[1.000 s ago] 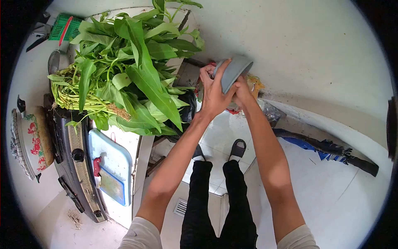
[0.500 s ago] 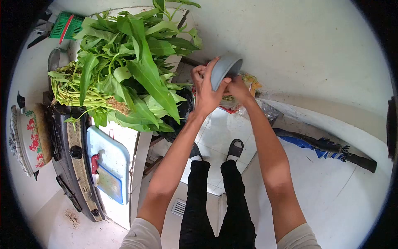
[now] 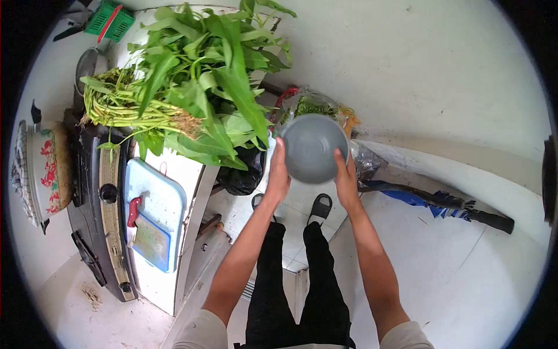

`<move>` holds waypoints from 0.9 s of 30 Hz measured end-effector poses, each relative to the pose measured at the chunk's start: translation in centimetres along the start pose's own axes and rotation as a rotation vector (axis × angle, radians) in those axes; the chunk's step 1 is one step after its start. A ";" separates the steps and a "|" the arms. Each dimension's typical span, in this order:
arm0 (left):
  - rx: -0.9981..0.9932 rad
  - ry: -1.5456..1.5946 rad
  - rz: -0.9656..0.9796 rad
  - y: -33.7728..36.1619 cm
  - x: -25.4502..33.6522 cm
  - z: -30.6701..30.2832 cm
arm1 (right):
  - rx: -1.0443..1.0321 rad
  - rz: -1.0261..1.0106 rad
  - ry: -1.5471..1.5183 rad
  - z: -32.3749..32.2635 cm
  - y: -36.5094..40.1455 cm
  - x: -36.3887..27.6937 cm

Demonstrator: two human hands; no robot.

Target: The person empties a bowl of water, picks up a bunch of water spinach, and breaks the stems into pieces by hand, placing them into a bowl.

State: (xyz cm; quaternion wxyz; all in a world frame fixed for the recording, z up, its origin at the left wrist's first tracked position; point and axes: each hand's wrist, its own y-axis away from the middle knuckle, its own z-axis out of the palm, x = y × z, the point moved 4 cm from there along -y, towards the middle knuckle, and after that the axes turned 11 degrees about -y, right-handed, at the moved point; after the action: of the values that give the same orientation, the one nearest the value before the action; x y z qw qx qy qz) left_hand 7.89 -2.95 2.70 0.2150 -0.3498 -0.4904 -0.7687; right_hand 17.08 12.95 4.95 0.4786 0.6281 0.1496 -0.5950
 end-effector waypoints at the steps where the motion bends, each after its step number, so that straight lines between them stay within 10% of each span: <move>1: 0.035 -0.043 -0.060 1.6 -0.9 -0.2 | 0.006 0.017 0.009 -0.3 1.8 0.1; 17: 0.047 -0.361 0.083 23.6 1.0 -6.8 | -0.176 0.311 0.561 3.8 20.5 -4.4; 21: 0.146 -0.267 0.073 28.6 2.3 -9.2 | -0.235 0.066 0.490 7.7 22.1 -5.6; 27: 0.308 -0.086 0.186 35.9 3.8 -12.0 | -0.155 0.295 -0.066 11.6 25.3 -3.4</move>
State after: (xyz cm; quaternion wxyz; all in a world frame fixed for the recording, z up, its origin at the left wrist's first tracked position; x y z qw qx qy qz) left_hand 25.66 -29.05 23.88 0.3151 -0.3892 -0.5764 -0.6458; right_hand 28.36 -7.38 20.61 0.6126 0.5845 0.0852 -0.5252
